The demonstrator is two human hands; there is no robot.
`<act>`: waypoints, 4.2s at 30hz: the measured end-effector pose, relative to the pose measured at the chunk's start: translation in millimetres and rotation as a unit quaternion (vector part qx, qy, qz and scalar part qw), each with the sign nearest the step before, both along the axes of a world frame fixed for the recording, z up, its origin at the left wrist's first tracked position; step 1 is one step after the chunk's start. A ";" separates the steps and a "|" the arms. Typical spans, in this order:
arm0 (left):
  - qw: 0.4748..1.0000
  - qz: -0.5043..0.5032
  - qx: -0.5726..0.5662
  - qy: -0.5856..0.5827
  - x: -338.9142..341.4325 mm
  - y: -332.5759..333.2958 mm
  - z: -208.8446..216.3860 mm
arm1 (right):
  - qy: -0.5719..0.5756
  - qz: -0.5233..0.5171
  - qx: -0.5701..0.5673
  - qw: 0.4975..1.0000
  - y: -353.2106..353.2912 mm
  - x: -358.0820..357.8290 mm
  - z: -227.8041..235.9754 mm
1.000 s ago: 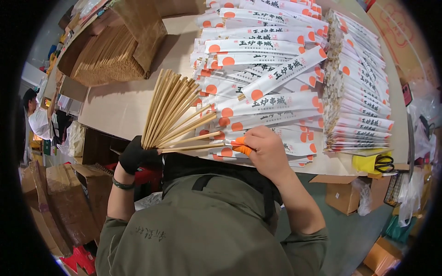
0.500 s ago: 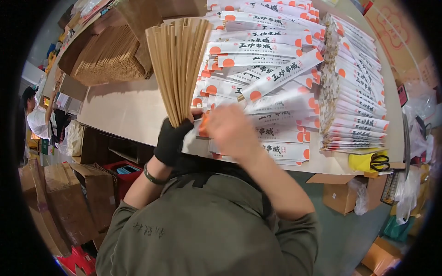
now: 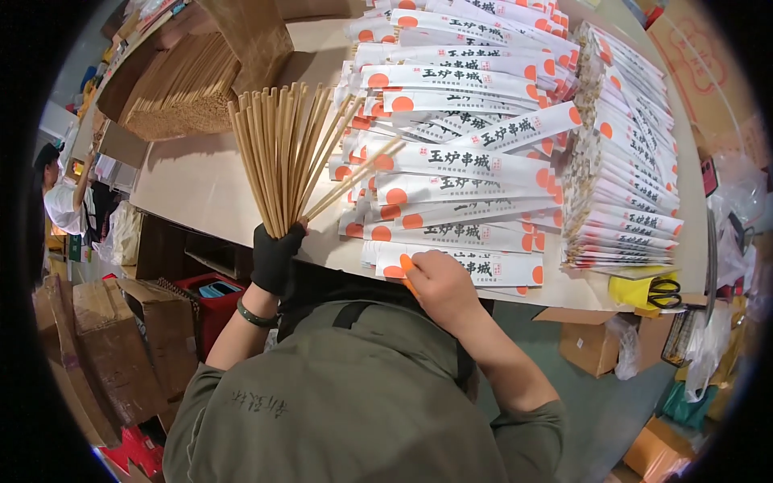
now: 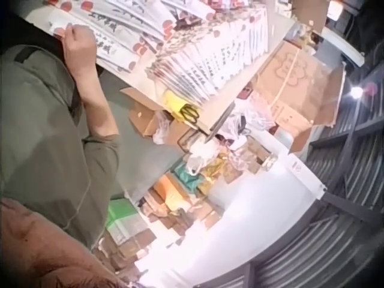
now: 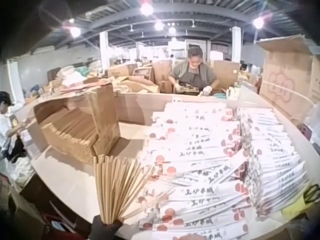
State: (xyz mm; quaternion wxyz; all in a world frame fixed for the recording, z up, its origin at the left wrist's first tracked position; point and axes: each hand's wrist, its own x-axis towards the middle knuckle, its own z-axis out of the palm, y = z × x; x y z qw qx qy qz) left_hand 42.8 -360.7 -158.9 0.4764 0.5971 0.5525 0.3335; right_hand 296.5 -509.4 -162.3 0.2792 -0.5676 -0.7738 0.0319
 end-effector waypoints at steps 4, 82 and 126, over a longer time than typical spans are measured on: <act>0.999 -0.027 -0.031 -0.020 -17.0 -1.2 7.1 | 0.139 -0.088 0.007 0.986 8.5 7.1 5.5; 0.949 -0.158 -0.180 -0.204 87.0 12.2 -7.4 | -0.177 -0.067 0.006 0.982 96.6 90.4 22.8; 0.994 -0.044 -0.020 -0.095 46.8 34.5 -1.0 | -0.041 0.041 -0.038 0.998 -9.0 -6.9 5.9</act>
